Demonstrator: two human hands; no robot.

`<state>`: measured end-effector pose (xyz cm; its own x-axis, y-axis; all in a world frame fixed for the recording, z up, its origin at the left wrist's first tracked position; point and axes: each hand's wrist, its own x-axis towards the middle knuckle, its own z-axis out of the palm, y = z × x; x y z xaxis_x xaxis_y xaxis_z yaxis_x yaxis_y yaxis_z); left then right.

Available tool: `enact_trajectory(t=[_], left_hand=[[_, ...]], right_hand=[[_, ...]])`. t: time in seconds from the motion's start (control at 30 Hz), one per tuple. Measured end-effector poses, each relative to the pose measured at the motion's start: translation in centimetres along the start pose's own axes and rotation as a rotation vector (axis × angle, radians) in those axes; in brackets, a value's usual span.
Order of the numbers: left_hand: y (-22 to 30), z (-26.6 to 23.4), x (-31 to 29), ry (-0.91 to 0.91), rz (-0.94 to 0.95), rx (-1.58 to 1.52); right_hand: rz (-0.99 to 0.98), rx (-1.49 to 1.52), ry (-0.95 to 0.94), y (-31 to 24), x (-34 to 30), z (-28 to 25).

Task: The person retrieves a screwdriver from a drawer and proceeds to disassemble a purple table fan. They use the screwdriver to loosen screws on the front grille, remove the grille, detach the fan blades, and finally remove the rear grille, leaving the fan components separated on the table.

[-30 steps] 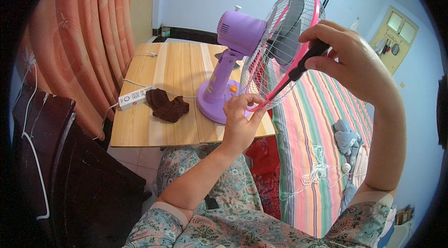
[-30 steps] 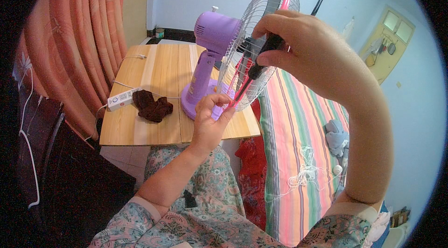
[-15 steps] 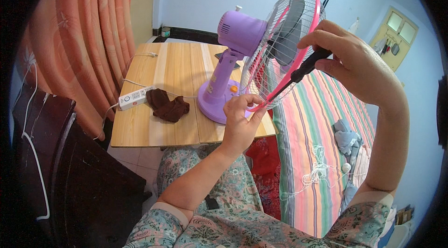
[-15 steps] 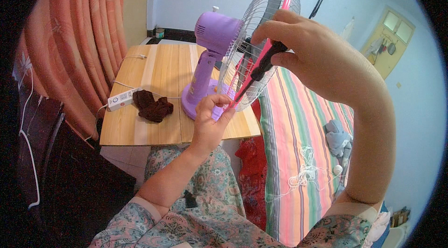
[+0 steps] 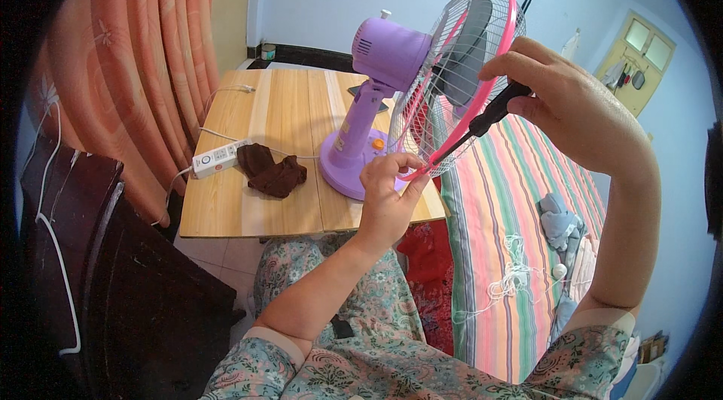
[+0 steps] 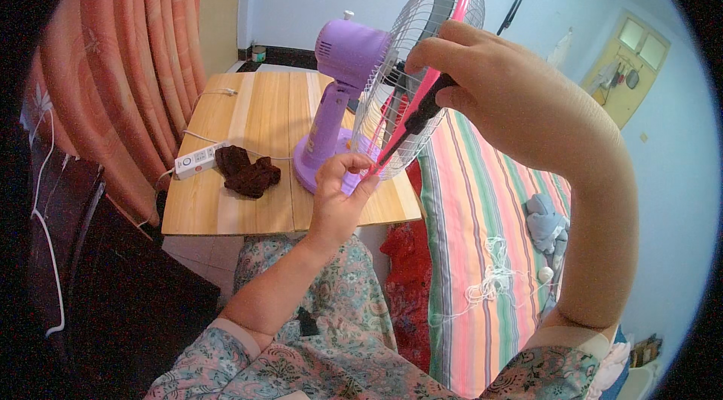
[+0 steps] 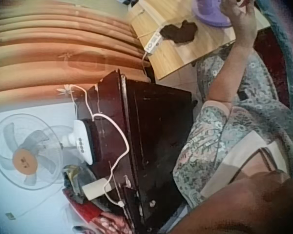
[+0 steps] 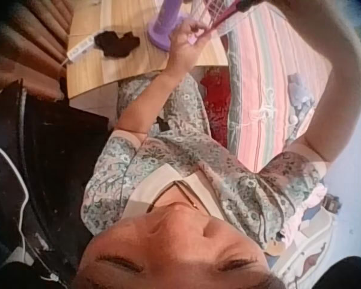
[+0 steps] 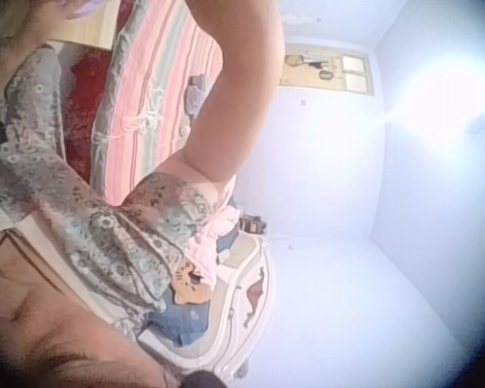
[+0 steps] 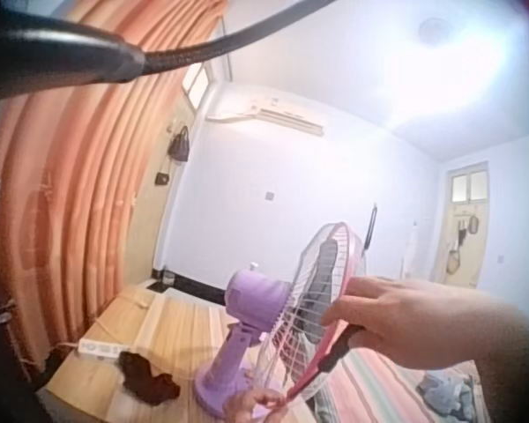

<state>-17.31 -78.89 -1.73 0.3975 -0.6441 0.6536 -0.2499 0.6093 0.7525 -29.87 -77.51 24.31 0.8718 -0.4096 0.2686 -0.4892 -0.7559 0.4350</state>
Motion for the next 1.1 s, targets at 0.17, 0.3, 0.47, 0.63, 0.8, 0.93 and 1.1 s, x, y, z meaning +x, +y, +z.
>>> enact_trajectory(t=[0.17, 0.3, 0.47, 0.63, 0.8, 0.93, 1.1], left_hand=[[0.0, 0.1, 0.0, -0.003, 0.008, -0.004], [-0.3, 0.0, 0.1, 0.010, 0.073, 0.002], [-0.5, -0.2, 0.3, -0.023, 0.079, 0.013], [-0.6, -0.2, 0.3, -0.043, 0.105, 0.023], [0.2, -0.2, 0.3, -0.035, 0.081, 0.026], [0.0, -0.4, 0.4, -0.004, 0.134, 0.071], [-1.6, -2.2, 0.8, 0.084, 0.198, 0.133]], right_hand=[[0.230, -0.014, -0.149, -0.8, 0.4, -0.4], [0.163, 0.015, -0.158, -0.2, 0.6, -0.5], [0.022, 0.108, -0.075, -0.1, 0.4, -0.4], [-0.006, 0.142, -0.063, 0.0, 0.3, -0.2], [0.052, 0.241, 0.063, 0.4, -0.5, 0.0], [0.060, 0.355, 0.260, 1.5, -2.5, 0.3], [0.332, 0.556, 0.502, 4.7, -9.1, 4.1]])
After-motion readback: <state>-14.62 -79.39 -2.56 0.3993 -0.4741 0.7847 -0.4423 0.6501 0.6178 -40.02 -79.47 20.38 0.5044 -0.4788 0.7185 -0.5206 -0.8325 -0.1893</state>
